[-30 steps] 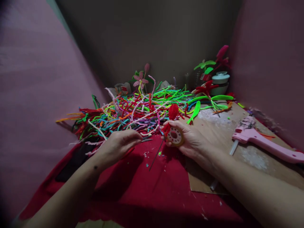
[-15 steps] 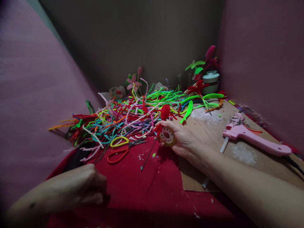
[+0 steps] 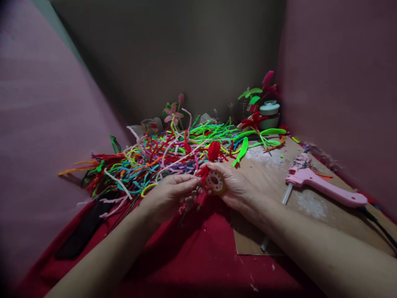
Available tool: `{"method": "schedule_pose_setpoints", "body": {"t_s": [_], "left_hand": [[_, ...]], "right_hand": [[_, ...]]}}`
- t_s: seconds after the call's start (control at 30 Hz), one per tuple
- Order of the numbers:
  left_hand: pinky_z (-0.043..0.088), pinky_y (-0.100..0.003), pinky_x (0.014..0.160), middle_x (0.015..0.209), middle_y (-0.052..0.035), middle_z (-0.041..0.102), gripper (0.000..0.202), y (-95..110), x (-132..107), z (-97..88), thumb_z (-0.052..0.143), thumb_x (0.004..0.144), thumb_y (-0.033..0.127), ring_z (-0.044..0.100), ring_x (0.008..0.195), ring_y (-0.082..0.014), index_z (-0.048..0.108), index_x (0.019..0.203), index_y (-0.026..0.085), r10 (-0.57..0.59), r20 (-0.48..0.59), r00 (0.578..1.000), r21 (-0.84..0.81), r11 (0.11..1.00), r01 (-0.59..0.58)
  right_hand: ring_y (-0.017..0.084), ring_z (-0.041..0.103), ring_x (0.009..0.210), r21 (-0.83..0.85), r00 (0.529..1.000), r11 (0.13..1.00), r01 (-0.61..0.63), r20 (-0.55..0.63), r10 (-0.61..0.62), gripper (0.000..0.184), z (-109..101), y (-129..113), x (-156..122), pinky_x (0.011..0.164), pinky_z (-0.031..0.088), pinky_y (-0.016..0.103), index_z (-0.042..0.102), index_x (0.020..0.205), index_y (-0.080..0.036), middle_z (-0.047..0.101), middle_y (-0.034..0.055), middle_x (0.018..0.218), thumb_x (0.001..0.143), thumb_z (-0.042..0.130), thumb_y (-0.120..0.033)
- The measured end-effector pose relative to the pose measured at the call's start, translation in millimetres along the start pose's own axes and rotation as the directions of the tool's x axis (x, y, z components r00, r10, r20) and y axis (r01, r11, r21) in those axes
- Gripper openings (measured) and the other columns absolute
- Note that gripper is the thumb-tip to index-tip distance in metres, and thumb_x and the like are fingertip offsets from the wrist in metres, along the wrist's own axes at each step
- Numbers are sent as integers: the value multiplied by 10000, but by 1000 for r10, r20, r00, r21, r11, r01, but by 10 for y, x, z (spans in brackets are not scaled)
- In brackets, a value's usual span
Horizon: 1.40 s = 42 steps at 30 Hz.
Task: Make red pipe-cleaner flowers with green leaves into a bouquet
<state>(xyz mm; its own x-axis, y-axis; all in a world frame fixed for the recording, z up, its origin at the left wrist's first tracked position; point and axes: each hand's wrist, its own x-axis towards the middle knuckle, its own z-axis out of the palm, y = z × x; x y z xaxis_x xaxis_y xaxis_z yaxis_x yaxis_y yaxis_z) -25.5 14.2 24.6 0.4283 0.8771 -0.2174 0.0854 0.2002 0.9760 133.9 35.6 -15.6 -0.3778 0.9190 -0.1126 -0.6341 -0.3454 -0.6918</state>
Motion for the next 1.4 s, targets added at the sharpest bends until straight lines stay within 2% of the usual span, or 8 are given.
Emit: {"method": "schedule_pose_setpoints", "body": {"t_s": [0.17, 0.37, 0.63, 0.77, 0.93, 1.07, 1.17, 1.4], "left_hand": [[360, -219, 548, 669, 9, 535, 214, -72, 98, 95, 663, 689, 317, 457, 566, -84, 561, 761, 143, 277, -143, 950, 371, 905, -208], [392, -275, 662, 741, -44, 555, 107, -210, 103, 147, 475, 835, 205, 500, 703, -145, 551, 793, 143, 700, 66, 711, 950, 173, -258], [381, -295, 611, 702, -61, 546, 213, -159, 63, 161, 363, 868, 134, 495, 679, -177, 528, 735, 157, 639, 389, 664, 915, -353, -197], [390, -280, 626, 722, -56, 555, 212, -92, 29, 116, 368, 866, 150, 497, 677, -158, 520, 719, 160, 601, 427, 675, 903, -254, -346], [372, -214, 517, 606, 5, 528, 260, 42, 63, 64, 426, 860, 336, 474, 543, -98, 522, 696, 158, 521, -85, 849, 719, 622, -310], [399, -211, 520, 644, -14, 587, 314, 73, 144, 103, 409, 855, 386, 518, 551, -104, 573, 767, 133, 268, -71, 961, 441, 872, -211], [413, -230, 551, 646, -36, 603, 318, -17, 180, 154, 355, 880, 328, 548, 571, -124, 562, 730, 139, 291, -31, 956, 595, 774, -217], [401, -263, 540, 723, -79, 626, 229, -223, 147, 254, 350, 895, 270, 607, 643, -195, 517, 962, 129, 566, -16, 824, 997, 69, -28]], "right_hand": [[108, 489, 500, -73, 994, 993, 92, -53, -96, 118, -1, 35, 26, 443, 348, 227, 657, 717, -185, 615, -8, 612, 681, 632, -294], [88, 418, 457, -109, 975, 985, 137, -159, -153, 122, 54, 74, -10, 415, 316, 218, 638, 668, -181, 578, -21, 574, 656, 643, -302], [78, 382, 423, -146, 978, 981, 128, -146, -149, 107, 71, 96, -10, 390, 257, 210, 615, 620, -168, 504, -36, 490, 632, 625, -273], [71, 368, 440, -159, 983, 978, 135, -104, -153, 106, 88, 66, -18, 401, 258, 198, 618, 604, -159, 500, -29, 505, 642, 617, -258], [89, 424, 469, -121, 991, 986, 112, -62, -120, 104, 66, 33, -24, 410, 306, 206, 653, 700, -186, 551, -17, 573, 695, 604, -278], [96, 457, 447, -163, 988, 975, 152, 6, -153, 156, 54, 77, -31, 424, 328, 221, 651, 686, -177, 551, -11, 528, 744, 576, -301], [108, 493, 460, -176, 988, 972, 157, 21, -156, 176, 60, 110, -35, 444, 349, 231, 676, 778, -174, 586, 0, 555, 750, 570, -312], [77, 441, 467, -142, 981, 974, 175, -62, -185, 149, 69, 156, -37, 456, 310, 211, 684, 740, -169, 563, -24, 557, 697, 644, -305]]}}
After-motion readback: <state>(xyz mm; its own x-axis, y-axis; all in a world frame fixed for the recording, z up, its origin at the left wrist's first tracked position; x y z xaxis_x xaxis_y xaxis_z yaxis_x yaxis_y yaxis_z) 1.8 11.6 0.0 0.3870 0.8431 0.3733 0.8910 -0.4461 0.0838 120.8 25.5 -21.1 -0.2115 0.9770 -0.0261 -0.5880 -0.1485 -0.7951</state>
